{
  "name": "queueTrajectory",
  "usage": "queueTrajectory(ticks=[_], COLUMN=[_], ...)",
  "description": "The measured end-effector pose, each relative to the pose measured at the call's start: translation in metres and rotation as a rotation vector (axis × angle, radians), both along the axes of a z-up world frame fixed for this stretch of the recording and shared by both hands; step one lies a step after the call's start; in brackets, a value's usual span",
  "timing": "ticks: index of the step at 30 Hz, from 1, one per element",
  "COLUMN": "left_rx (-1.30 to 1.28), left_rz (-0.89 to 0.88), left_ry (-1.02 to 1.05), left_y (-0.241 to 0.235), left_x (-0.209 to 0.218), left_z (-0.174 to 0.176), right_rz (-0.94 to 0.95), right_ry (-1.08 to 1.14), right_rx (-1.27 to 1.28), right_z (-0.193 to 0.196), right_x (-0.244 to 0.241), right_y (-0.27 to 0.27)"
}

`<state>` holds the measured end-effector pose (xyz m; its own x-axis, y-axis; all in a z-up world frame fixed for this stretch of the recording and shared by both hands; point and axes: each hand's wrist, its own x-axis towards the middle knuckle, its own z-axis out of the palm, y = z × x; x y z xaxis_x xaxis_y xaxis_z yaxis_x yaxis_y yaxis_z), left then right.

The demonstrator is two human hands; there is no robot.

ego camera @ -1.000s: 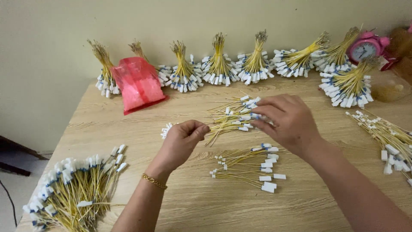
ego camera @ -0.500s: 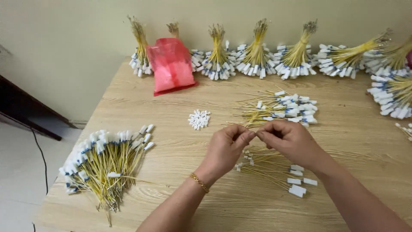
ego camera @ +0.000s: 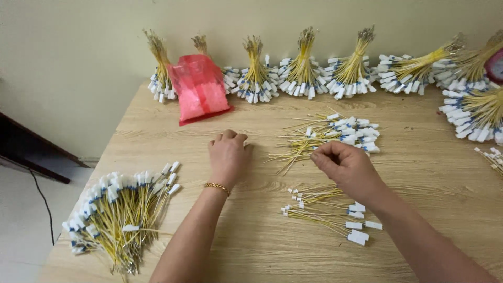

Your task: Assembling small white plastic connectors onto the ends of yellow wires

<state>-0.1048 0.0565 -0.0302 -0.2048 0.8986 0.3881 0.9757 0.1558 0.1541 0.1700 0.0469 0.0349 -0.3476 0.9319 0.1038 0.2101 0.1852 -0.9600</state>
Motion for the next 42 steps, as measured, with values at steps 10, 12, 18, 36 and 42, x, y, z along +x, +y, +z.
queueTrajectory(ticks=[10,12,18,36,42], left_rx=[0.068,0.089,0.077,-0.047,-0.067], left_rz=[0.041,0.012,-0.318,-0.522,-0.546], left_ry=[0.078,0.103,-0.626,-2.085,-2.089], left_y=[0.008,0.009,-0.015,-0.065,-0.069], left_x=[0.002,0.003,0.032,0.096,0.098], left_z=[-0.018,-0.016,0.021,0.014,0.021], right_rz=[0.025,0.039,0.076,0.056,0.039], right_ry=[0.007,0.028,-0.002,-0.311,-0.390], right_rx=[-0.018,-0.013,0.045,0.857,0.989], right_z=[-0.006,-0.006,0.005,0.052,0.054], right_x=[0.005,0.007,0.004,0.002,0.002], right_y=[0.006,0.006,-0.002,-0.042,-0.042])
